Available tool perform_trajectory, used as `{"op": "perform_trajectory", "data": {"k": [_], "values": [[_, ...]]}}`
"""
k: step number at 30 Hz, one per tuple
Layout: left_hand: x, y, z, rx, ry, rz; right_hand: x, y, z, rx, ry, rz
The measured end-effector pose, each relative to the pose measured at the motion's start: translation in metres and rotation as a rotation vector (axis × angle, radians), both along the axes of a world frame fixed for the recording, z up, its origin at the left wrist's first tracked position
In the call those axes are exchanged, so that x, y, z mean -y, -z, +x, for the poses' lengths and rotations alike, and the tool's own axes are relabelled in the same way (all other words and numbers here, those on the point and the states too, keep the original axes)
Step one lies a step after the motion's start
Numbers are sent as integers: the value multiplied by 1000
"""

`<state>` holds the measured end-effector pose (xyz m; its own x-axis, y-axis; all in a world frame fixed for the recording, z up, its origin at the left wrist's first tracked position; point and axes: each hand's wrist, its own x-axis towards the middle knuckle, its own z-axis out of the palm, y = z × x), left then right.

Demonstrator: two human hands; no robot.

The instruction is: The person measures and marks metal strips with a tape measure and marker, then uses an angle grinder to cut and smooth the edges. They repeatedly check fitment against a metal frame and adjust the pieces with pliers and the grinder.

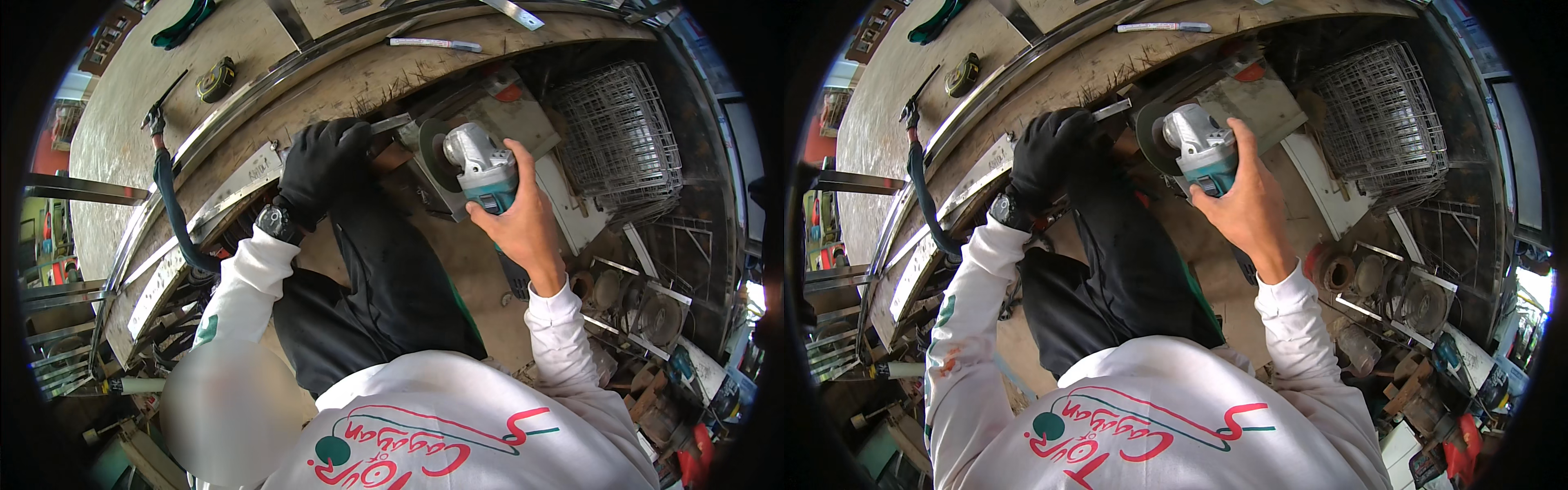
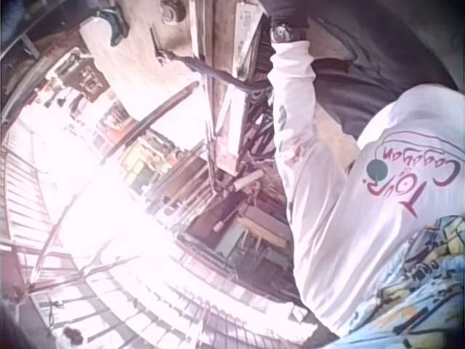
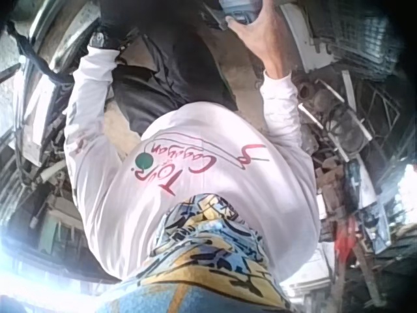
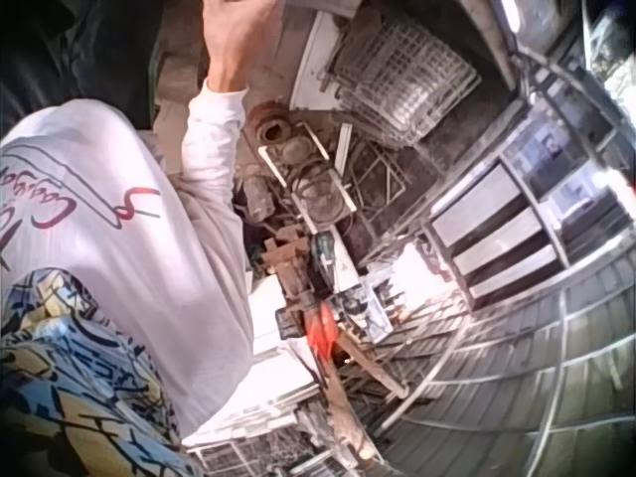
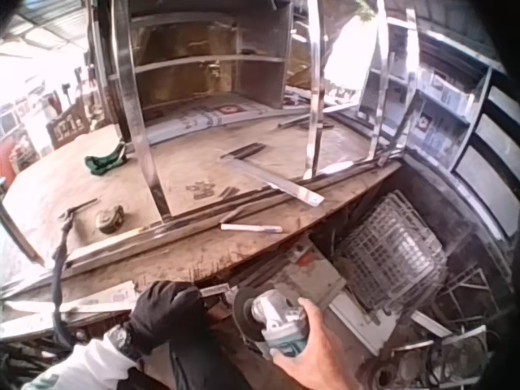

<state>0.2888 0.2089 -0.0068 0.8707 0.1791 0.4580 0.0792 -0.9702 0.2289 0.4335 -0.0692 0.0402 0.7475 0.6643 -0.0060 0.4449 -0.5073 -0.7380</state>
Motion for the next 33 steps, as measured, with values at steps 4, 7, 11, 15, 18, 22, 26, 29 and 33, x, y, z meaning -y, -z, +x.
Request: {"op": "perform_trajectory", "data": {"k": [4,7,11,15,18,22,26,29,33], "values": [[8,0,-15,-40,-2,-289,-3,4,2,-2,-10,32],[10,42,-10,-52,168,-311,4,-3,4,1,-28,29],[49,52,30,118,128,-238,50,15,24,92,52,40],[31,22,28,-29,-36,-236,44,-2,15,158,122,-59],[49,27,24,-99,-105,-290,65,17,30,67,122,-46],[32,2,35,-261,-40,-394,88,26,35,52,178,-16],[-14,22,27,8,78,-504,73,20,31,137,99,-18],[-42,0,12,-114,153,-500,47,10,20,21,76,10],[-24,-36,18,-268,103,-657,35,8,13,81,65,44]]}}
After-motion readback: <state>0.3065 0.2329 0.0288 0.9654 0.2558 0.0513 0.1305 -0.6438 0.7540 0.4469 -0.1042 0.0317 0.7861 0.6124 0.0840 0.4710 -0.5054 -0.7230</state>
